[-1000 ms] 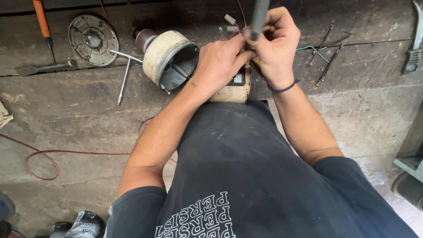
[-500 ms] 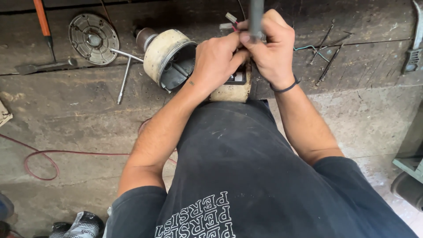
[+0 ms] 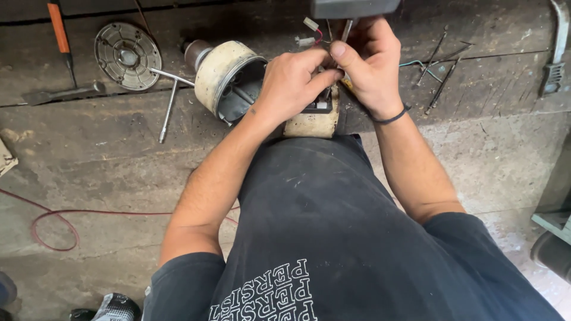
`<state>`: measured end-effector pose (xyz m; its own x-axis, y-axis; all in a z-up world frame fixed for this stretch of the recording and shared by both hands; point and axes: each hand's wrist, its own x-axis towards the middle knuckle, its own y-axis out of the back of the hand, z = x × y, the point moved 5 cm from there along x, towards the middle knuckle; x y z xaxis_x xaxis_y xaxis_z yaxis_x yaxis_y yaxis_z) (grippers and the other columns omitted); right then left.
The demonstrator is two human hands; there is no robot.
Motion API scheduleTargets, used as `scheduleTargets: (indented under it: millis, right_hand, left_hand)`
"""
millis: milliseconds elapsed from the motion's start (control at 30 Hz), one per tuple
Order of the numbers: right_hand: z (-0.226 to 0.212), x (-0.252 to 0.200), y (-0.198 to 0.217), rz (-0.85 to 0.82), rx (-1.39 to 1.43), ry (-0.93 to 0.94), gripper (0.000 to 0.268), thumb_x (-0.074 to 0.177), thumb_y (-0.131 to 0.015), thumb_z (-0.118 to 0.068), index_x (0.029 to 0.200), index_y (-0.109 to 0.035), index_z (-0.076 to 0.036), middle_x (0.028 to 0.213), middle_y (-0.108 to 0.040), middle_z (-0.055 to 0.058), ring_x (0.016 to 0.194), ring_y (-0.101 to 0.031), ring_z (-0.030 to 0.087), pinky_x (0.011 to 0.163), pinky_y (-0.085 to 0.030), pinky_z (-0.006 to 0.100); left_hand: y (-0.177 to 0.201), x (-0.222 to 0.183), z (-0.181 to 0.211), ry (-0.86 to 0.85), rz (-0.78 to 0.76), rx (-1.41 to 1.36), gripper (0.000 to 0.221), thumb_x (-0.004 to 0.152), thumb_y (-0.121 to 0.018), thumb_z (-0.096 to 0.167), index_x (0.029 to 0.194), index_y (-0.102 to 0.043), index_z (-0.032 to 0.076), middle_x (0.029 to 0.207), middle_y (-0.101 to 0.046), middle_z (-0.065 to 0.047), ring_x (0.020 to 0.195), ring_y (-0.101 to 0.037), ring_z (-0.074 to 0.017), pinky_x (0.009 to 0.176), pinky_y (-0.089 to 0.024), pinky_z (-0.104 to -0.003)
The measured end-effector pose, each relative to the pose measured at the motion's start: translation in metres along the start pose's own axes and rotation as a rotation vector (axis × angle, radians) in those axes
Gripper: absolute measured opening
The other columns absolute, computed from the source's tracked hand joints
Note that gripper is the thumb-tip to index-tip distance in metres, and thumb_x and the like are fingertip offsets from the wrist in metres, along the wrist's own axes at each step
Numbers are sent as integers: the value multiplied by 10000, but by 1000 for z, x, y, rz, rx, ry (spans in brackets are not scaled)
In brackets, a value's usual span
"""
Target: Disassembling a motor casing using a screwdriver, hammer, and other hand tools at a repair bench.
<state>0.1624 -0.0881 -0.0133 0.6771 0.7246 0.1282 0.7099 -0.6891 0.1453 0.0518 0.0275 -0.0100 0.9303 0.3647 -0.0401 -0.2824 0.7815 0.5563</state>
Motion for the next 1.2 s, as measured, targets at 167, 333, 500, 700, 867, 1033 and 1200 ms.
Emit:
scheduleTargets:
  millis: [167, 333, 500, 700, 867, 1033, 1200]
  right_hand:
    - [-7, 0, 2, 4, 48, -38, 319, 997, -769, -272, 1011, -515, -80, 900, -546, 0, 829, -474, 102, 751, -409, 275]
    - [1, 0, 15, 109, 118, -15, 343, 973, -790, -299, 1071, -550, -74, 961, -573, 12, 832, -476, 95, 745, -405, 259]
    - [22, -6, 29, 203, 352, -25, 315, 991, -776, -180, 1095, -506, -55, 1114, -592, 117, 856, -595, 163, 641, -563, 312]
    - [46, -25, 49, 369, 514, -238, 369, 950, -810, -193, 1186, -547, -87, 947, -622, 113, 729, -626, 181, 658, -586, 296]
    - [65, -50, 70, 518, 668, -293, 206, 1023, -711, -125, 1200, -607, -122, 936, -652, 85, 780, -640, 191, 710, -582, 326]
    - [58, -83, 83, 641, 652, -292, 205, 1022, -712, -145, 1205, -620, -139, 919, -649, 79, 779, -643, 183, 720, -591, 331]
    - [35, -115, 80, 744, 622, -244, 226, 1019, -727, -166, 1209, -607, -142, 931, -655, 70, 787, -643, 182, 715, -600, 318]
  left_hand:
    - [-2, -3, 1, -30, -249, 223, 338, 968, -705, 436, 861, -560, 151, 669, -663, -98, 696, -644, -422, 565, -436, -544]
    - [3, -21, 9, -326, -128, 404, 203, 946, -754, 320, 947, -592, 197, 680, -659, -33, 636, -663, -329, 445, -445, -481]
    - [-11, -34, 1, -443, -42, 469, 208, 974, -658, 223, 790, -566, 196, 625, -616, 32, 560, -642, -259, 413, -431, -413]
    - [-30, -23, -9, -374, -251, 450, 304, 924, -799, 313, 773, -573, 175, 667, -685, 41, 625, -681, -268, 485, -505, -430]
    - [-38, -17, -16, -289, -200, 530, 315, 884, -805, 358, 737, -613, 155, 642, -667, -2, 639, -705, -320, 470, -515, -474]
    - [-40, -11, -17, -283, -281, 554, 289, 880, -781, 355, 749, -607, 165, 647, -653, -55, 601, -677, -385, 468, -500, -501]
    - [-19, -10, 2, -124, -443, 388, 166, 907, -650, 293, 809, -648, 158, 717, -704, -89, 708, -677, -407, 559, -483, -546]
